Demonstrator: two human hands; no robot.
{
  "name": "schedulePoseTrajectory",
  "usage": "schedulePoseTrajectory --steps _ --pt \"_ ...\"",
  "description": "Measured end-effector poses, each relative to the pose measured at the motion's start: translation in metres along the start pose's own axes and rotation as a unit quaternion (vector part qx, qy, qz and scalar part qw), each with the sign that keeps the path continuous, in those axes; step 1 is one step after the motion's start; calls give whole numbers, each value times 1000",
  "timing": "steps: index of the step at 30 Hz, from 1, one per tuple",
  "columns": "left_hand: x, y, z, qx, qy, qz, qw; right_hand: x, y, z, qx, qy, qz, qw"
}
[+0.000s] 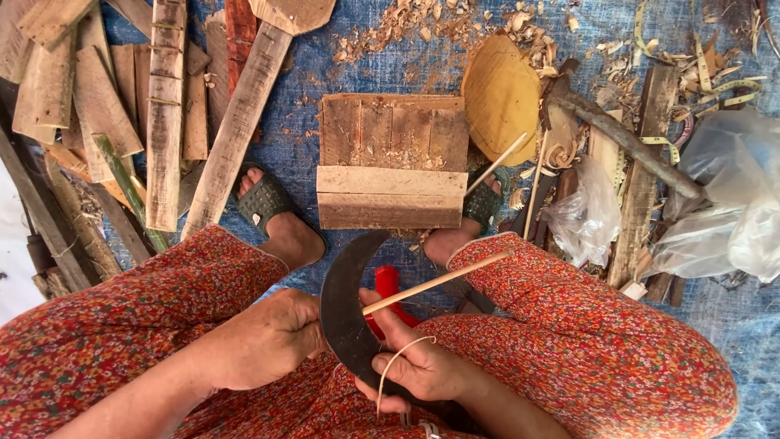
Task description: The person sits on a tarp and uses a curved blade to sharpen a thin wooden stick. They hold the stick in their left hand and the blade in their right, repeatedly scraping the blade along the stick's surface to remove shavings.
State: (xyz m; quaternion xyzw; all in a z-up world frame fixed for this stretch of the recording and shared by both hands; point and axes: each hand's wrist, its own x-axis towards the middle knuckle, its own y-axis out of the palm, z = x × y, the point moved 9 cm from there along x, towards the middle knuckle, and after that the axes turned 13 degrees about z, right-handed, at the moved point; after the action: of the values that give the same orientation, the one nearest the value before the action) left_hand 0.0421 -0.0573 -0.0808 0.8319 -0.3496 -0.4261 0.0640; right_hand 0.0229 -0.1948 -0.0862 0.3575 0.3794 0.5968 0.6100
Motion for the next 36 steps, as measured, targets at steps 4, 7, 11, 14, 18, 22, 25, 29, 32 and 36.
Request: schedulePoseTrajectory --steps 4,7,11,14,18,22,25,29,32,36 --pt "-2 3 -21 54 52 -18 997 -11 -11 -5 -25 -10 -13 1000" --pt "-15 -4 -23 116 84 -31 989 -42 -36 8 -99 -28 -24 994" --pt "-35 -22 5 85 -9 -70 994 -113 -88 99 -66 -182 -285 939" --pt "-31 -28 -21 120 14 -114 986 -92 -44 88 -73 -177 -208 959" --pt "-18 -11 -32 67 60 -79 993 -18 -9 7 19 39 -47 998" --pt "-5 -3 -16 -21 9 -21 1000 2 -9 3 -22 67 -44 997" --pt "-7 -6 -18 41 29 -61 997 0 -13 -7 -11 44 -76 996" --pt "-6 -6 -20 90 37 -80 992 -6 -14 -11 27 23 -60 998" --pt "-5 -2 -32 88 74 -60 992 -10 -13 -5 20 13 -64 998" --pt "-11 -1 -24 132 40 -58 989 -45 -53 -10 -61 -4 -137 989"
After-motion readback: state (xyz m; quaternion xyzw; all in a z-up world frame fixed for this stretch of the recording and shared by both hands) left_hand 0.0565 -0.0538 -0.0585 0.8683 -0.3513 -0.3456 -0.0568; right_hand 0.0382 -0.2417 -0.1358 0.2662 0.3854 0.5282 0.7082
